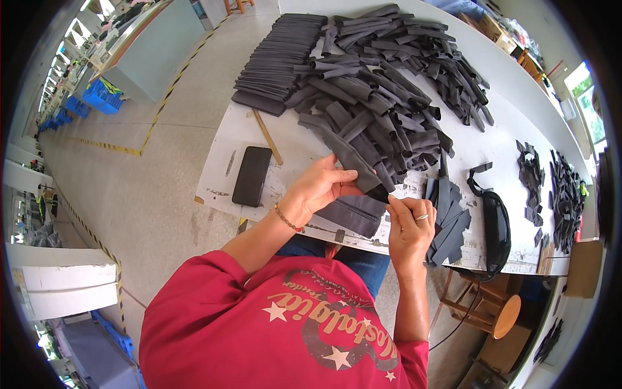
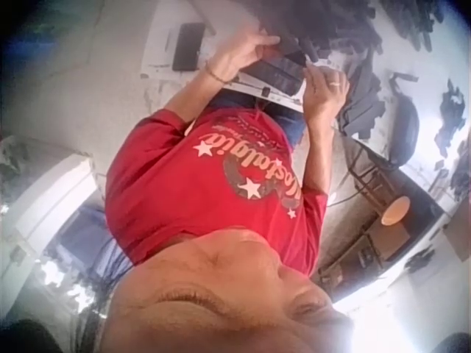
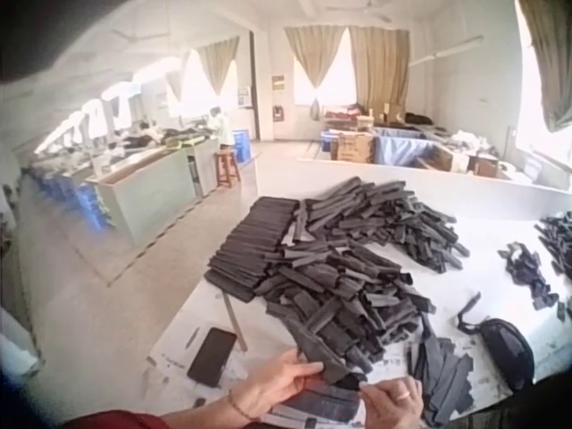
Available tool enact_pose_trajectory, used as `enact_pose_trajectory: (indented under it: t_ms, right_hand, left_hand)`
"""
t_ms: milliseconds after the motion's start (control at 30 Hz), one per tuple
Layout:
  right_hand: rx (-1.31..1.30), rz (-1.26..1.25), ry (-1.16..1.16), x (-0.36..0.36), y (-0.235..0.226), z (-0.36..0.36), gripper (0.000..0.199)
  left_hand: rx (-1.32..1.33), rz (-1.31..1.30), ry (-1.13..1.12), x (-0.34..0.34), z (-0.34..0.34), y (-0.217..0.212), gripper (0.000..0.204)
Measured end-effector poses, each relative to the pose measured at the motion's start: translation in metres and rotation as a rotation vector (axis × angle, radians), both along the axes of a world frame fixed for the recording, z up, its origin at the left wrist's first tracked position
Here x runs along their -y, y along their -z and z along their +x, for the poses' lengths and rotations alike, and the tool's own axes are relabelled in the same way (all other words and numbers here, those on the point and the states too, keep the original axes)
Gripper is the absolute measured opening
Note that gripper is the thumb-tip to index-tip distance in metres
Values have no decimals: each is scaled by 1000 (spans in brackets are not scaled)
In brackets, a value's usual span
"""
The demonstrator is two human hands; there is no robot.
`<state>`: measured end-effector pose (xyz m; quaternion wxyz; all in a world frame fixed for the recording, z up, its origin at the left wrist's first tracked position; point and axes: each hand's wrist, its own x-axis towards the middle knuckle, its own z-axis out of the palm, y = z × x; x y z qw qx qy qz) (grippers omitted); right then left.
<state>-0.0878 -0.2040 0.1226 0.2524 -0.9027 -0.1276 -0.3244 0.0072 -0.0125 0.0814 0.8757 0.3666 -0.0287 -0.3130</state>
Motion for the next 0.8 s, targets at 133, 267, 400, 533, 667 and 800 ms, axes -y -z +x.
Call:
enact_pose_trajectory:
  t_ms: [133,267,400,533,667,800]
  right_hand:
    - [79,-108,15,-5,3,3,32]
    - [56,-26,63,-21,10,4,43]
    - [-13,273,-24,-45,17,2,51]
    - [24,277,-10,-59,33,3,43]
    - [-42,323,-22,-65,45,8,40]
    - [-175,257,-19,-55,54,-8,42]
  left_hand:
    - [72,62,-89,6,-12,-15,49]
    - [165,150,-170,15,-28,-21,55]
    - [168,-24,-255,24,-32,-20,54]
    - [245,-47,-166,36,-32,-11,27]
    - [191,-1,-241,35,-35,-7,26]
    - [382,70,-398,27,-21,-13,24]
